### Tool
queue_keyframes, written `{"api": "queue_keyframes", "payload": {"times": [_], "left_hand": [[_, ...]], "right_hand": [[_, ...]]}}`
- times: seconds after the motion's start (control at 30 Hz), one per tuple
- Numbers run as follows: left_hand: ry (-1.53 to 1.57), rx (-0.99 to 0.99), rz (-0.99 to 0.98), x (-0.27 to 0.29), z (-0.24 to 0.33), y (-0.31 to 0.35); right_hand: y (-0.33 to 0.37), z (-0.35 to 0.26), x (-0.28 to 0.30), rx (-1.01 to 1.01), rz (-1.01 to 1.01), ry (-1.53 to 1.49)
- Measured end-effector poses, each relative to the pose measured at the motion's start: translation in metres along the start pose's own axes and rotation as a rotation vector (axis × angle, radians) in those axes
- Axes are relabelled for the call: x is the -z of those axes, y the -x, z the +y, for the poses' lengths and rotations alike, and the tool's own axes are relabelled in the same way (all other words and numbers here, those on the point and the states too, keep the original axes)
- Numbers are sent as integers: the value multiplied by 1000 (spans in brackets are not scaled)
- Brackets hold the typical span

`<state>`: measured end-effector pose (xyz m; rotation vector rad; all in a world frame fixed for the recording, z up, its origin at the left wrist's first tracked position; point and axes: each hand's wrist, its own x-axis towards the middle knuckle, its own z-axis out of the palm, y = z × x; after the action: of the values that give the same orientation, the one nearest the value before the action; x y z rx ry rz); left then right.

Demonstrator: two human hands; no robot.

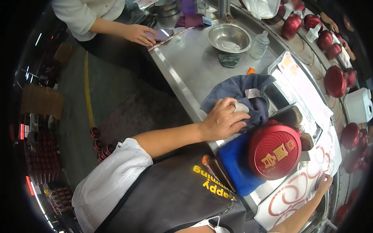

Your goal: The person applies a gold decorative ring to the rim of a red container, then wipes the surface with a green sponge and a blue cloth. The person repeats this process on a second container.

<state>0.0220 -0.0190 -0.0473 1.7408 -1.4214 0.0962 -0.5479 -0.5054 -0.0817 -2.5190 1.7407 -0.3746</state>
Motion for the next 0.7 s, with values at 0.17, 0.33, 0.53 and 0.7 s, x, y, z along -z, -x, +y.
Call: {"api": "queue_keyframes", "payload": {"times": [0.17,0.33,0.53,0.7], "left_hand": [[0,-12,8,-2,-2,3],[-31,-33,62,6,4,-2],[156,-234,0,27,33,-33],[275,-370,-283,32,61,-35]], "right_hand": [[-3,1,7,85,18,-47],[11,-32,52,151,30,-276],[78,-156,141,220,43,-271],[155,-278,198,427,-4,-271]]}}
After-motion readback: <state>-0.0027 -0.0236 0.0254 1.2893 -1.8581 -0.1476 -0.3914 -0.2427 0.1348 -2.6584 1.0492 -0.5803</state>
